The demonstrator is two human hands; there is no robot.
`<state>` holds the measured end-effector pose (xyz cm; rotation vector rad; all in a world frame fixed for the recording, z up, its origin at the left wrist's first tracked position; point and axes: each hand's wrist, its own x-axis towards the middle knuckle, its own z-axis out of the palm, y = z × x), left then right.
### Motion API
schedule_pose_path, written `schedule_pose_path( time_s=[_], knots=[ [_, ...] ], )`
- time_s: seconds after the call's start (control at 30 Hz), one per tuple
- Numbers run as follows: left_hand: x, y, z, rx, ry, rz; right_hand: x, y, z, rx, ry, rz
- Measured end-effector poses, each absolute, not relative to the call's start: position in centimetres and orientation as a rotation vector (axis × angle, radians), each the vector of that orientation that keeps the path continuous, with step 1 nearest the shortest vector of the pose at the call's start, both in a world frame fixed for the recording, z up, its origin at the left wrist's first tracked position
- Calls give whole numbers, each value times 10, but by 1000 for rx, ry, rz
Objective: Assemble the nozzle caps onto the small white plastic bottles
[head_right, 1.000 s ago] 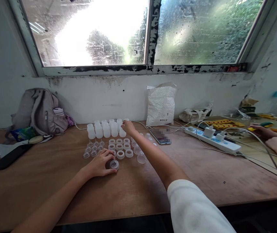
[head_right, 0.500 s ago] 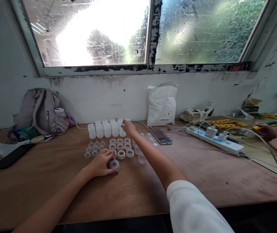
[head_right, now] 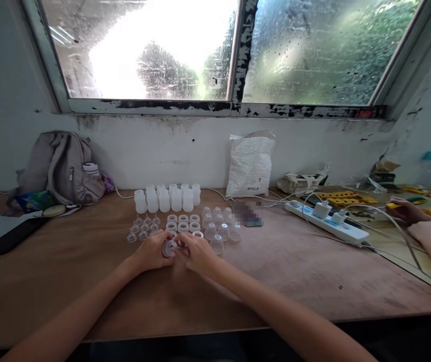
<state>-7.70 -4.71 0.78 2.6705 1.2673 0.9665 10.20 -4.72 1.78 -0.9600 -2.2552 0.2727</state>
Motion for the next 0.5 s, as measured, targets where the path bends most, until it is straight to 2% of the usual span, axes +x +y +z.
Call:
schedule_pose_path(
  time_s=[0.13,0.33,0.5],
  knots=[
    [-75,-49,6,2726,1229,925,103,-57,-4,-903,-2178,459],
    [-77,-50,7,2602,1130,1055,108,-47,1,-869,-1916,865],
    [-80,-49,3,2613,1068,1051,105,-50,-5,-832,-1831,1040]
  ],
)
